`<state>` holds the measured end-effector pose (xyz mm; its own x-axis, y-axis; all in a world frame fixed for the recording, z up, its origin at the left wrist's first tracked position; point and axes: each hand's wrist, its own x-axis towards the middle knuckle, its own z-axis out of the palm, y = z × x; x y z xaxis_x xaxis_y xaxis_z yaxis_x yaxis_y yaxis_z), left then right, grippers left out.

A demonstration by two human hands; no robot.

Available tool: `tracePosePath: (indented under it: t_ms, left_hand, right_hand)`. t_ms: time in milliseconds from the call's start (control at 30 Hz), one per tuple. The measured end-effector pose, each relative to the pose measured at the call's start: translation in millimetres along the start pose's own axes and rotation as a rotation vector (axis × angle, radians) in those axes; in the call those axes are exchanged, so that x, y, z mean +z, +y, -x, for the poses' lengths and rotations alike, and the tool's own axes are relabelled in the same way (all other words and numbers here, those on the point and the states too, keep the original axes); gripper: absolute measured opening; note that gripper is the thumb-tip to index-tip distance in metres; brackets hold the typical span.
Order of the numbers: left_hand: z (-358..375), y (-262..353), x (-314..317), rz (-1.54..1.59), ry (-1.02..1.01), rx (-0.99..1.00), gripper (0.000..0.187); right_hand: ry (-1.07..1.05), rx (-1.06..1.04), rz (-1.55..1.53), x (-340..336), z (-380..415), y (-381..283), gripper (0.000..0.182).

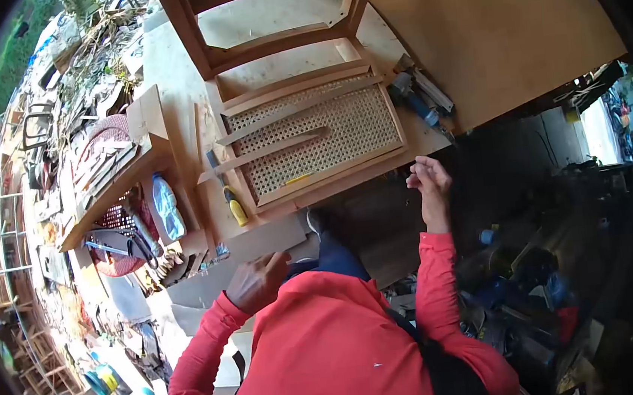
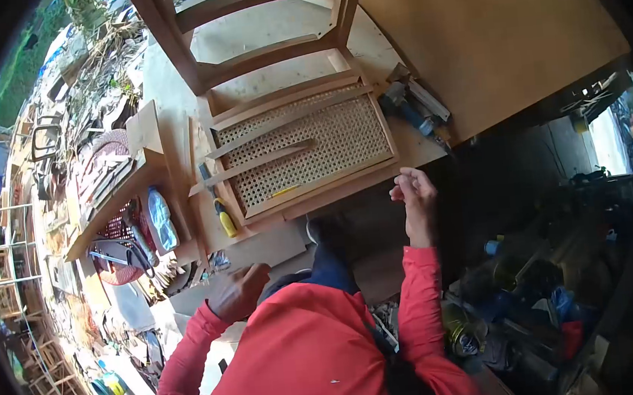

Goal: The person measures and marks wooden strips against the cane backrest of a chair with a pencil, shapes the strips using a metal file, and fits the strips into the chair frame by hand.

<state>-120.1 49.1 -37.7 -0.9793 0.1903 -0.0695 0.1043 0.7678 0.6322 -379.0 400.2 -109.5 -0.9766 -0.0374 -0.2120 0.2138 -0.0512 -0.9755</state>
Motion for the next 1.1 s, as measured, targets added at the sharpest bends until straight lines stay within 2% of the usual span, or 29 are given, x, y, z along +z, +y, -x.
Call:
tracePosePath:
  t_ms: [67,233,400,567,700,800,900,1100]
  left_hand:
    - [15,-6,10,0.012,0.025,-0.039,0.023]
    - [15,-14,27,0.012,0.079,-0.137,0.022]
    - [3,-10,37,0.091,0.118,-0.157,0.021]
    - [-4,-10,35,0.170,0.194,-0.279,0.019]
    - [-16,-27,31,0.175,0.216,-0.353,0.017]
    - [-37,-41,26,0.134,0.246,-0.371,0.018]
    - [-43,-39,21,0.115,0.295,-0.438,0.019]
    - [-40,-27,12,0.107,0.431,-0.626,0.021]
  right_hand:
    - [-0.102,0.016,0.113,30,-10,25,0.024]
    - [-0.162,0.027,0.104,93,-1,54,0.019]
    - [-0.220,-0.018,0.160,114,-7,64,0.019]
    - [-0.200,-0.046,0.242,125,-52,71,0.013]
    - [-0.228,-0.235,0.357,135,-87,79,0.011]
    - [-0.356,-0.566,0.622,167,-91,49,0.016]
    - [-0.491,-0.852,0.682,208,-90,41,0.025]
    - [-0.821,-0.921,0.705,269,-71,38,0.037]
